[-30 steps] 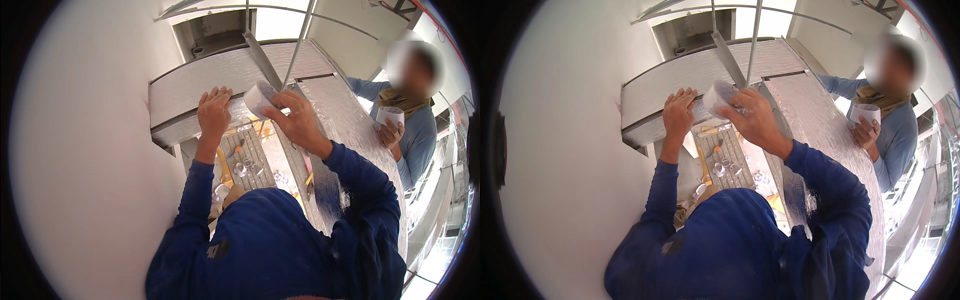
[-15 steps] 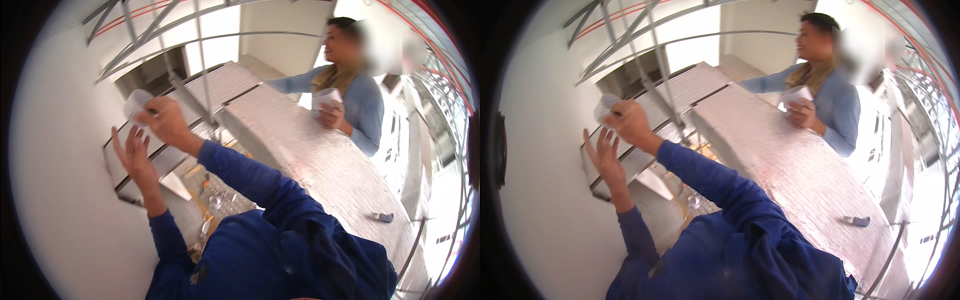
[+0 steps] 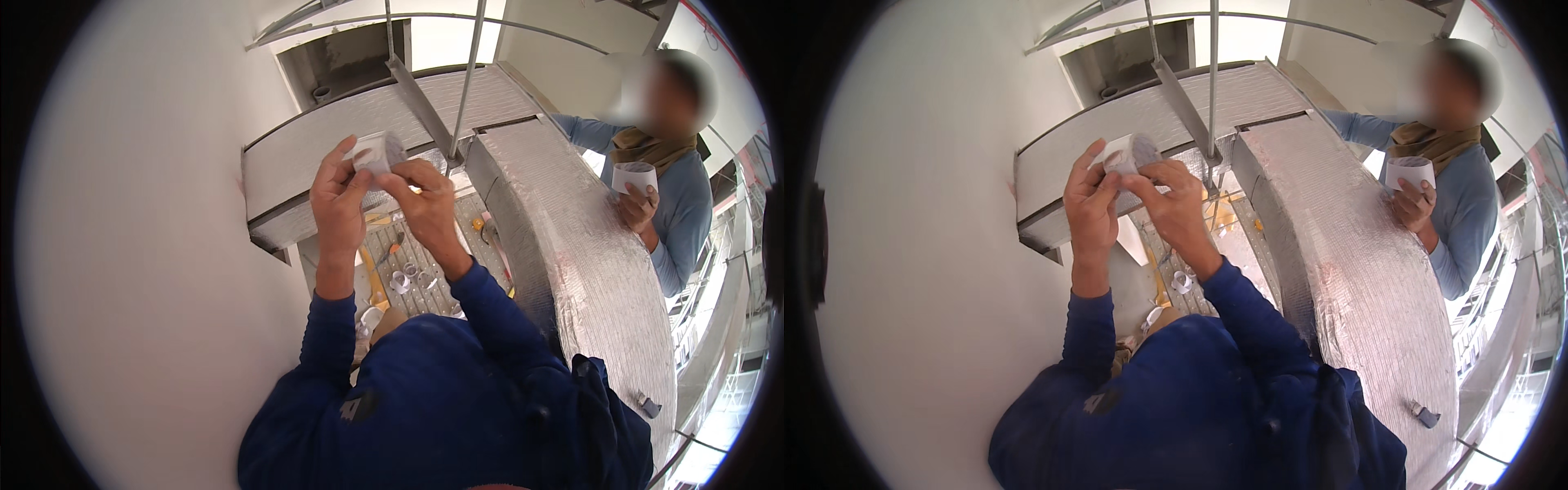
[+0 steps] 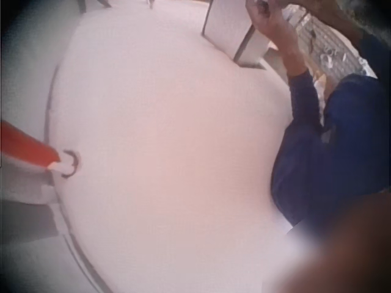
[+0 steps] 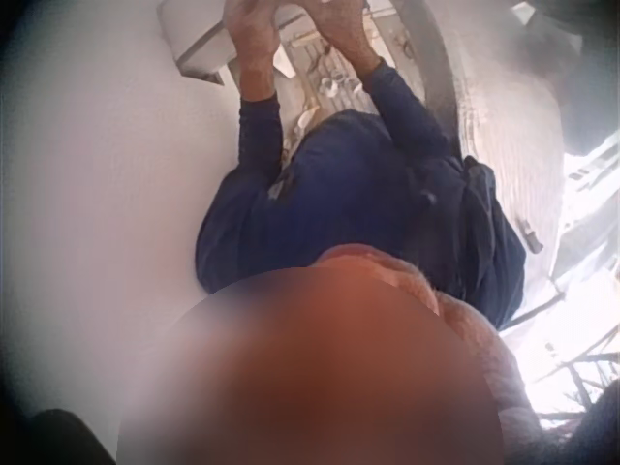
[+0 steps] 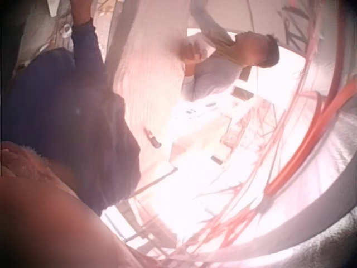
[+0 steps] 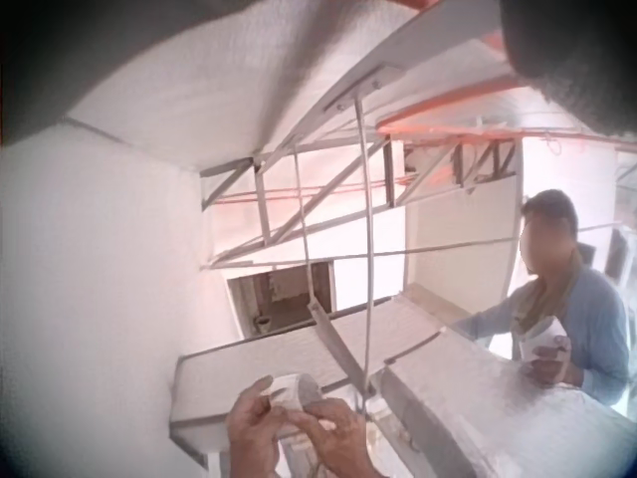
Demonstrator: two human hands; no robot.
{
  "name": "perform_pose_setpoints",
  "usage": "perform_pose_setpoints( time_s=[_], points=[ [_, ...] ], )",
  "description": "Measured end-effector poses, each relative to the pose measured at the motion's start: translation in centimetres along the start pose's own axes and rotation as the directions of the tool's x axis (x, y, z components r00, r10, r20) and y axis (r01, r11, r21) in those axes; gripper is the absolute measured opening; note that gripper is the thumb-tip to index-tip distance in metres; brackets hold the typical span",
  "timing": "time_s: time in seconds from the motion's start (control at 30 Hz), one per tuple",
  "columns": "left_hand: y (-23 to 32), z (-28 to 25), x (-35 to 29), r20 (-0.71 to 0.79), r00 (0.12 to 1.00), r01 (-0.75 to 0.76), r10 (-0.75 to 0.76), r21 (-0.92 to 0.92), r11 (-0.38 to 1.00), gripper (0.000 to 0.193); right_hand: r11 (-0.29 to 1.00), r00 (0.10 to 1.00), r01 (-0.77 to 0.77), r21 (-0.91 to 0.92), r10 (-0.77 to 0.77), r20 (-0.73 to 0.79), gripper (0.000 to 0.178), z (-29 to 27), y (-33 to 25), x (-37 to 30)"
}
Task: The person applies silver duct tape to the seams of a large curved metal duct. They repeatedly pull tape from a roll, press it along the seam, and smooth it down. A coworker stands nearby and also handles tape.
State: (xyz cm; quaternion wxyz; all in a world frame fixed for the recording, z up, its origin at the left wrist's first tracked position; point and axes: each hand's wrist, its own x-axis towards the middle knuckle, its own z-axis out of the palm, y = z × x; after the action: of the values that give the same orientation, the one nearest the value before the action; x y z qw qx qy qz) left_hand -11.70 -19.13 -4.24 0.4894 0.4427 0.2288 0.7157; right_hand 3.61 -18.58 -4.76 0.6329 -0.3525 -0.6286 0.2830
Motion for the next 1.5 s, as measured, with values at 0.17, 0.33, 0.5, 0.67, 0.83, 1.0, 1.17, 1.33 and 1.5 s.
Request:
perform_pose_setpoints(
  time_s=[0.17, 0.33, 0.5, 0.67, 0.83, 1.0, 1.17, 1.33, 1.5],
  points=[
    [0.9, -0.1, -0.6, 0.142, 0.971, 0.202, -0.192, -0.063, 0.977, 0.068, 0.985, 0.977, -0.086, 0.148, 0.112, -0.181, 0.04, -3.6, 0.1, -1.3],
    [0.7, -0.7, -0.6, 0.355, 0.873, 0.381, -0.334, -0.073, 0.921, 0.08, 0.682, 0.853, -0.518, 0.516, 0.454, 0.257, 0.079, -6.7, 0.8, -1.4],
    [1.3, -1.4, -0.6, 0.509, 0.765, 0.451, -0.394, 0.014, 0.893, 0.088, 0.516, 0.764, -0.645, 0.564, 0.406, 0.502, 0.06, -7.3, 2.4, -2.6],
    [1.8, -1.2, -0.8, 0.451, 0.799, 0.312, -0.397, 0.255, 0.916, 0.077, 0.551, 0.755, -0.651, 0.522, 0.396, 0.524, 0.028, -8.7, 3.4, -3.1],
    [1.8, -0.8, -0.3, 0.172, 0.968, 0.043, -0.182, 0.601, 0.798, 0.041, 0.745, 0.86, -0.502, 0.438, 0.376, 0.346, 0.021, -8.4, 2.6, -3.0],
    [2.1, 0.1, -0.9, 0.073, 0.975, 0.133, -0.209, 0.562, 0.817, 0.02, 0.886, 0.939, -0.341, 0.315, 0.306, 0.156, 0.022, -7.0, 1.3, -3.9],
    [0.8, 1.5, -1.4, 0.071, 0.993, 0.04, -0.096, 0.559, 0.828, 0.016, 0.975, 0.985, -0.165, 0.151, 0.156, 0.073, 0.024, -5.4, 1.6, -4.4],
    [0.4, 1.0, -1.3, 0.009, 0.993, 0.083, -0.114, 0.627, 0.775, 0.011, 1.0, 0.999, -0.012, -0.006, 0.012, 0.046, 0.025, -4.6, 1.7, -4.9],
    [0.1, 0.8, -1.3, 0.03, 0.995, 0.045, -0.091, 0.687, 0.726, 0.009, 0.998, 0.999, 0.032, -0.063, -0.03, 0.027, 0.026, -4.4, 1.8, -5.2]
  ],
)
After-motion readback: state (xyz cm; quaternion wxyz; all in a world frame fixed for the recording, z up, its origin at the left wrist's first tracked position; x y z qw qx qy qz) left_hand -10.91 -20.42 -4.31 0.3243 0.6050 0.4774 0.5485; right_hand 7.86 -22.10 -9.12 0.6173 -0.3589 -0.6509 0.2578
